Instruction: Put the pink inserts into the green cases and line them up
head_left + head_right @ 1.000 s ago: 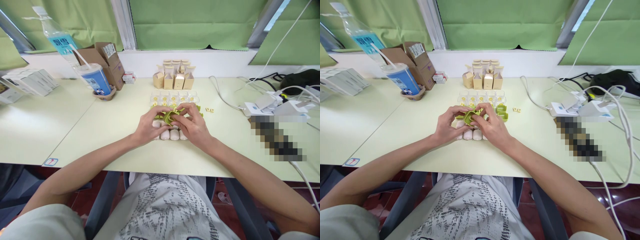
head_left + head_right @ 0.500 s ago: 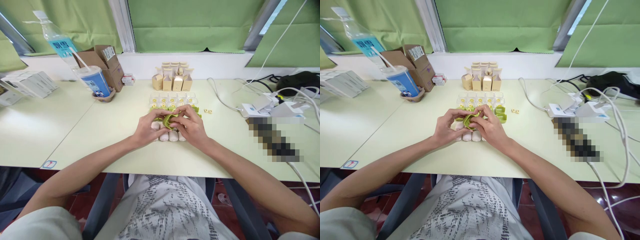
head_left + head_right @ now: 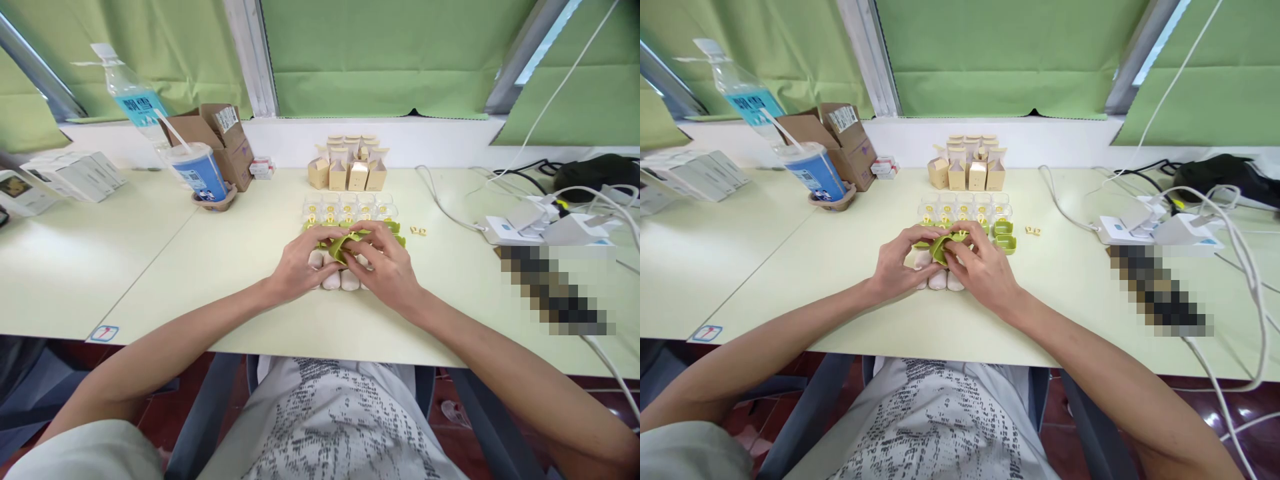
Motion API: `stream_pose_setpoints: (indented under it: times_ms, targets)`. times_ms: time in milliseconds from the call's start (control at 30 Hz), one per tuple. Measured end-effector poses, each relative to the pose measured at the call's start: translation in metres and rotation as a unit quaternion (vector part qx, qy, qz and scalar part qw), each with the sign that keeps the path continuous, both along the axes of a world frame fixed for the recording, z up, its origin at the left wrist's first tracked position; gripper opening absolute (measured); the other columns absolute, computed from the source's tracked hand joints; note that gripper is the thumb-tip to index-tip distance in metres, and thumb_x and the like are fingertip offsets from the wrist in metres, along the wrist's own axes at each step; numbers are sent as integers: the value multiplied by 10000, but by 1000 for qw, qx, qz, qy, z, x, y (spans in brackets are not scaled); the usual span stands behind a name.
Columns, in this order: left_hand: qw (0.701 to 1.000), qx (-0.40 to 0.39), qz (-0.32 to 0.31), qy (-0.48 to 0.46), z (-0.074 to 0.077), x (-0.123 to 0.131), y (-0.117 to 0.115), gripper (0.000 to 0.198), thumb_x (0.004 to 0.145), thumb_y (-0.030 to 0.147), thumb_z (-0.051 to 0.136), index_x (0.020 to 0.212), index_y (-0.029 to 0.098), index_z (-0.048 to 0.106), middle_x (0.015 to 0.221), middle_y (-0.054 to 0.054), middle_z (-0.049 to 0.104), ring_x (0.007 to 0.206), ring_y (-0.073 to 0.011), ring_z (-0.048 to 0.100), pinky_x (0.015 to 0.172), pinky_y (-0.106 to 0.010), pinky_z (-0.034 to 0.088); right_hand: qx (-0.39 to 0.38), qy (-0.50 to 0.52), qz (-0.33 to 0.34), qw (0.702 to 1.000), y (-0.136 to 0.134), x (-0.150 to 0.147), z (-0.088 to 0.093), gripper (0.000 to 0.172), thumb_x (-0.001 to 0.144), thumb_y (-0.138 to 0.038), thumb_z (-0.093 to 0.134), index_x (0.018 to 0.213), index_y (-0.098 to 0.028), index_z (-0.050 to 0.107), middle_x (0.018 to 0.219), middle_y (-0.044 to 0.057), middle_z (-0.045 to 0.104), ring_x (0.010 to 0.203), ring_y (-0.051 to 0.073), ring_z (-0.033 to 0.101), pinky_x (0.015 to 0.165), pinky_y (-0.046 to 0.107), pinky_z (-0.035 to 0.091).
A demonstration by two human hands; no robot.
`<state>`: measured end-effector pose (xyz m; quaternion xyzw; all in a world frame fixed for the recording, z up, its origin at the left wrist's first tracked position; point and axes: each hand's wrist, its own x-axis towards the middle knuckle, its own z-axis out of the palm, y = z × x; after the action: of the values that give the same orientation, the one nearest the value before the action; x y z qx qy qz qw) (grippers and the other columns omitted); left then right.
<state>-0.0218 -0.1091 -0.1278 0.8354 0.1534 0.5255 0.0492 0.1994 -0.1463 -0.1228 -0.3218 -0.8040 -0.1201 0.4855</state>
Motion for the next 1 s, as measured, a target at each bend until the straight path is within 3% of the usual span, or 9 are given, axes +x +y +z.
stream_pose_setpoints:
  times_ms: [200, 467, 567, 700, 767, 867, 1000]
  targets:
    - [1000, 26, 7, -1, 5, 1, -2, 517, 942, 272, 918, 1393, 226, 670, 1191, -86, 837, 1010, -184, 809, 880, -302, 677, -8, -13, -20, 1000, 0, 1, 4, 99, 1078, -157, 706, 1065, -226, 775, 1248, 109, 708, 678, 120, 568, 531, 325, 466]
    - [1000, 12, 1, 12, 2, 1, -5, 598, 899, 317, 968, 1424, 249, 690, 1140, -67, 840, 935, -179, 789, 836, -314, 656, -57, -5, 65, 996, 10, 9, 3, 96, 1076, -195, 724, 1029, -246, 791, 1221, 98, 674, 773, 163, 609, 668, 368, 561]
    - [994, -109, -24, -5, 2, 2, -4, 613, 855, 368, 1004, 1387, 238, 728, 1207, -86, 843, 1034, -196, 816, 945, -330, 668, -82, 31, 111, 990, 15, 12, 7, 78, 1064, -222, 746, 1036, -253, 811, 1211, 96, 680, 816, 179, 632, 751, 410, 620]
    - [943, -307, -111, -65, 4, 2, 5, 558, 888, 405, 976, 1375, 236, 763, 1319, -113, 828, 1237, -237, 806, 1100, -380, 652, -123, 50, 125, 983, 17, 18, 13, 126, 1085, -304, 736, 1114, -270, 854, 1250, 111, 701, 951, 228, 693, 848, 477, 658]
    - [925, -344, -141, -77, 4, 1, 11, 493, 923, 401, 942, 1377, 268, 802, 1373, -109, 803, 1294, -242, 778, 1105, -387, 648, -157, 50, 125, 978, 18, 21, 14, 180, 1100, -350, 716, 1156, -285, 874, 1291, 115, 702, 955, 229, 713, 830, 472, 666]
    - [918, -361, -150, -66, 3, -1, 17, 500, 918, 414, 943, 1395, 315, 833, 1380, -100, 786, 1288, -248, 758, 1088, -401, 648, -223, 70, 118, 965, 20, 26, 12, 210, 1092, -379, 716, 1172, -300, 893, 1298, 110, 696, 950, 220, 737, 680, 378, 661]
    - [891, -418, -159, -81, 1, -1, 15, 551, 895, 412, 961, 1417, 293, 827, 1388, -108, 818, 1231, -257, 792, 1117, -454, 656, -205, 71, 111, 970, 22, 27, 10, 151, 1051, -348, 774, 1113, -305, 905, 1249, 89, 729, 866, 199, 739, 654, 374, 661]
